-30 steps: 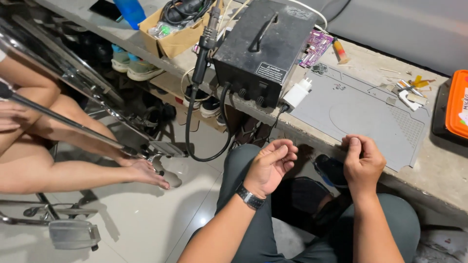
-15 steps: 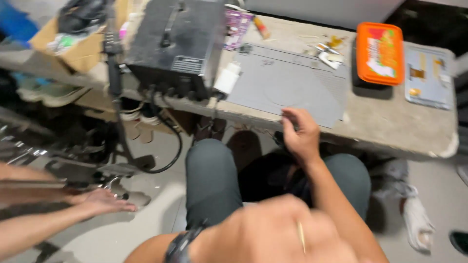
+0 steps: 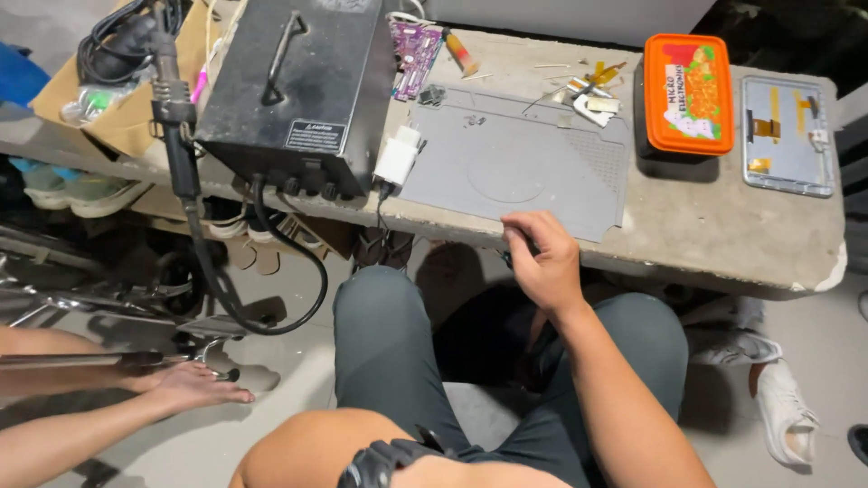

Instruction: Repairing a tablet by manipulating the motherboard, screen, and internal components on a workbench.

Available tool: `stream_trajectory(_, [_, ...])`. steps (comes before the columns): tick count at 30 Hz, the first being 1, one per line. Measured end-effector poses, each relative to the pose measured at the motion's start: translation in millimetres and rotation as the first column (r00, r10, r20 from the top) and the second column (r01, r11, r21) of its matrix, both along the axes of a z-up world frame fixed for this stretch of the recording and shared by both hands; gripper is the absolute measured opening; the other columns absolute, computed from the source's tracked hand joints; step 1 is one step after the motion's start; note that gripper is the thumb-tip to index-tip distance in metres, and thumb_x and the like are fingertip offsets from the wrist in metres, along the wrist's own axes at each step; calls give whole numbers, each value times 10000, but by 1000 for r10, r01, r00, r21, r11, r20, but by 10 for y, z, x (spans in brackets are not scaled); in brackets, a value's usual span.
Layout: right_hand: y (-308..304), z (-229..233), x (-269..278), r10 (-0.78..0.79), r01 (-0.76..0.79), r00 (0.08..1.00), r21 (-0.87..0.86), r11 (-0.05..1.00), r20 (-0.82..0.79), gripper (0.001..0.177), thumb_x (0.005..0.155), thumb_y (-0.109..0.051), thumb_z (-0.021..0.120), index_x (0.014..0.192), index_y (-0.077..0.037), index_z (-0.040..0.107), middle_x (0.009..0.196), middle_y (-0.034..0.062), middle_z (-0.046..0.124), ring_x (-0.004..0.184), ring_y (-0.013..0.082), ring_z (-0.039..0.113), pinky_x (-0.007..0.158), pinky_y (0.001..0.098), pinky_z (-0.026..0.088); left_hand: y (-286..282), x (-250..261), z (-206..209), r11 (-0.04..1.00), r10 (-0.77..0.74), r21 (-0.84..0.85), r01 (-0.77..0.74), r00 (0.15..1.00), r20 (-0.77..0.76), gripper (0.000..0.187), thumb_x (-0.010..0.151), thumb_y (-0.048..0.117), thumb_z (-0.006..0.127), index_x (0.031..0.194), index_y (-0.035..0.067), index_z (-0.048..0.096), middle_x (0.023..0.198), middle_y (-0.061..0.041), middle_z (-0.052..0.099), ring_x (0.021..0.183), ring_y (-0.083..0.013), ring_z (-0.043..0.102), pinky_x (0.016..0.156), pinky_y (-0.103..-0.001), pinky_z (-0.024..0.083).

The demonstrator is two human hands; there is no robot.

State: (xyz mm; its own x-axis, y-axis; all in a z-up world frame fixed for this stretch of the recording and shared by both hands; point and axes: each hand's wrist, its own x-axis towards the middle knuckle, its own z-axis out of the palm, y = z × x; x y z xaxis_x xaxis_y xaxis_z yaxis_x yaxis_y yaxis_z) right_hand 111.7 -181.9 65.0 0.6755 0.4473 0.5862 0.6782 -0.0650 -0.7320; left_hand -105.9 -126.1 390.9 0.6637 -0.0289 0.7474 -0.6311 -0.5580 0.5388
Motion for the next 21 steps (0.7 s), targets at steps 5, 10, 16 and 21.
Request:
stream_trajectory(5, [-178, 26, 61, 15, -15, 1000, 9, 1000, -18, 218, 959, 35, 770, 1095, -112, 855, 888, 84, 781, 854, 296, 784, 811, 395, 608, 286, 284, -1109, 989, 143, -41, -143, 990, 15, 49, 956, 116, 809, 963, 165, 814, 884, -16, 812, 763, -286, 797, 771, -430, 653])
stream_trajectory(10, [-219, 102, 21, 40, -40, 998, 4, 999, -57, 190, 982, 9, 763, 1097, -115, 849, 881, 70, 780, 857, 279, 786, 800, 393, 607, 1214, 805, -2593, 702, 709, 334, -629, 660, -248, 290, 960, 381, 799, 1145, 158, 787, 733, -41, 768, 716, -342, 772, 660, -496, 601])
stream_trajectory(16, [-56, 121, -4, -1, 0, 999, -26, 1000, -40, 195, 999, -7, 748, 1096, -139, 855, 922, 41, 804, 878, 263, 792, 794, 359, 609, 1358, 1114, -2831, 579, 804, 339, -741, 451, -388, 511, 1000, 271, 725, 1442, 20, 669, 793, -225, 787, 792, -493, 787, 728, -609, 603])
stream_trajectory(21, [443, 153, 135, 53, -43, 995, -117, 992, 81, 127, 972, -44, 788, 1068, -114, 832, 966, 108, 786, 907, 356, 779, 779, 438, 626, 1436, 1274, -3215, 559, 813, 303, -772, 437, -384, 464, 1036, 305, 663, 1417, 44, 707, 932, -236, 812, 859, -443, 808, 739, -538, 639])
